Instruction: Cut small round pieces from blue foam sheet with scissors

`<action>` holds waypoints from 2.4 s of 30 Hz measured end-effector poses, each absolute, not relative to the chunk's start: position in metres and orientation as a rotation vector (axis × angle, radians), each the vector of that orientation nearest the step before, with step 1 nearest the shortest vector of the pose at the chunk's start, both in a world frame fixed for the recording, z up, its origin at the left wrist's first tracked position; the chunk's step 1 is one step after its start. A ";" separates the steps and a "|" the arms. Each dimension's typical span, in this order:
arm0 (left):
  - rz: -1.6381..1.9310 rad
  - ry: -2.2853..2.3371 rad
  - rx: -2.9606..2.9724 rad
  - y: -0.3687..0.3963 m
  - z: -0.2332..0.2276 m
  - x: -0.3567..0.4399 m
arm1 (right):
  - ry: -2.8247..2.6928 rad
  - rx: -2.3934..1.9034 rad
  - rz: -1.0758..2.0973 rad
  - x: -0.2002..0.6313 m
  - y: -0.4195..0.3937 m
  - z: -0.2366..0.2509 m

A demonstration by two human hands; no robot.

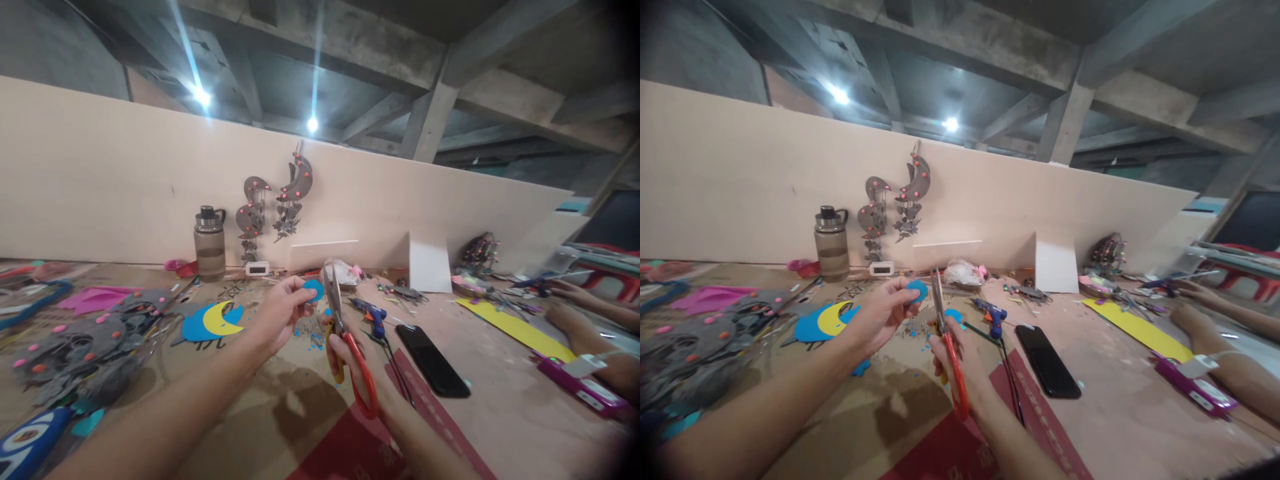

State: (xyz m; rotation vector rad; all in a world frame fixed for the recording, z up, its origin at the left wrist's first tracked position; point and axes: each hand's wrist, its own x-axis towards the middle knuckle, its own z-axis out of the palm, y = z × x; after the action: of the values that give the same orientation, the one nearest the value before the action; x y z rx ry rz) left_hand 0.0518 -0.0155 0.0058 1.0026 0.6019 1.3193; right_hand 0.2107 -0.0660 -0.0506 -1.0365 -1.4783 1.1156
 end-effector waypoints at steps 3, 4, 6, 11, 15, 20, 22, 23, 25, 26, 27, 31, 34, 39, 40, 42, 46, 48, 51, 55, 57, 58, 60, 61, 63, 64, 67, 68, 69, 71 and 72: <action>1.307 0.616 1.021 -0.015 0.003 0.054 | -1.463 -1.058 1.118 0.210 -0.069 -0.050; 1.306 0.620 1.023 -0.015 0.002 0.054 | -1.450 -1.061 1.123 0.210 -0.070 -0.049; 1.311 0.628 1.020 -0.014 0.001 0.054 | -1.444 -1.059 1.134 0.209 -0.072 -0.048; 1.319 0.635 1.004 -0.015 0.001 0.055 | -1.434 -1.058 1.128 0.206 -0.076 -0.043; 1.321 0.645 1.011 -0.018 0.004 0.056 | -1.386 -1.065 1.150 0.206 -0.075 -0.046; 1.330 0.648 1.001 -0.017 0.004 0.056 | -1.386 -1.058 1.163 0.207 -0.072 -0.052; 1.334 0.639 0.997 -0.016 0.002 0.056 | -1.383 -1.066 1.161 0.207 -0.072 -0.052; 1.338 0.634 0.998 -0.016 0.001 0.056 | -1.378 -1.072 1.161 0.207 -0.073 -0.052; 1.342 0.631 1.006 -0.016 0.000 0.056 | -1.372 -1.089 1.164 0.207 -0.073 -0.051; 1.342 0.634 1.010 -0.016 0.000 0.056 | -1.371 -1.096 1.165 0.207 -0.074 -0.051; 1.344 0.637 1.012 -0.016 0.000 0.057 | -1.373 -1.101 1.162 0.206 -0.074 -0.050; 1.352 0.648 1.006 -0.018 0.001 0.057 | -1.403 -1.095 1.133 0.205 -0.075 -0.048; 1.353 0.647 1.005 -0.018 0.002 0.058 | -1.407 -1.104 1.122 0.204 -0.075 -0.047; 1.349 0.645 1.002 -0.018 0.001 0.057 | -1.389 -1.137 1.107 0.203 -0.075 -0.050; 1.348 0.645 1.006 -0.019 0.001 0.057 | -1.389 -1.143 1.097 0.203 -0.074 -0.050; 1.349 0.642 1.018 -0.019 0.000 0.057 | -1.387 -1.154 1.081 0.204 -0.073 -0.051; 1.355 0.626 1.018 -0.019 -0.001 0.058 | -1.389 -1.154 1.086 0.204 -0.071 -0.053; 1.354 0.623 1.014 -0.018 -0.002 0.058 | -1.393 -1.152 1.090 0.205 -0.070 -0.054; 1.355 0.633 1.014 -0.018 -0.002 0.058 | -1.384 -1.151 1.104 0.206 -0.068 -0.058; 1.348 0.641 1.002 -0.019 -0.001 0.058 | -1.345 -1.146 1.131 0.206 -0.067 -0.060; 1.342 0.640 1.000 -0.019 -0.001 0.059 | -1.340 -1.156 1.127 0.204 -0.068 -0.059; 1.339 0.640 1.001 -0.019 -0.001 0.059 | -1.331 -1.165 1.123 0.203 -0.069 -0.059; 1.329 0.643 1.006 -0.018 -0.002 0.059 | -1.292 -1.184 1.129 0.202 -0.071 -0.058; 1.323 0.645 1.009 -0.018 -0.003 0.059 | -1.267 -1.183 1.136 0.201 -0.071 -0.058; 1.309 0.646 1.024 -0.018 -0.003 0.058 | -1.232 -1.153 1.155 0.201 -0.071 -0.057; 1.301 0.645 1.033 -0.018 -0.003 0.058 | -1.221 -1.134 1.167 0.202 -0.071 -0.057; 1.292 0.633 1.042 -0.019 -0.002 0.057 | -1.169 -1.111 1.207 0.203 -0.071 -0.053; 1.295 0.626 1.034 -0.019 -0.001 0.057 | -1.147 -1.112 1.220 0.203 -0.071 -0.052; 1.299 0.618 1.025 -0.020 0.000 0.057 | -1.129 -1.110 1.226 0.204 -0.070 -0.050; 1.304 0.609 1.008 -0.020 0.001 0.058 | -1.112 -1.101 1.227 0.204 -0.070 -0.048; 1.306 0.610 1.003 -0.020 0.001 0.058 | -1.113 -1.098 1.224 0.204 -0.069 -0.048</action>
State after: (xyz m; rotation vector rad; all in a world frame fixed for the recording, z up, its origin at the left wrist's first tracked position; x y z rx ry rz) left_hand 0.0579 -0.0198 0.0011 1.0034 0.6096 1.3060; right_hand 0.2039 -0.0694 -0.0478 -1.0976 -1.1132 1.2236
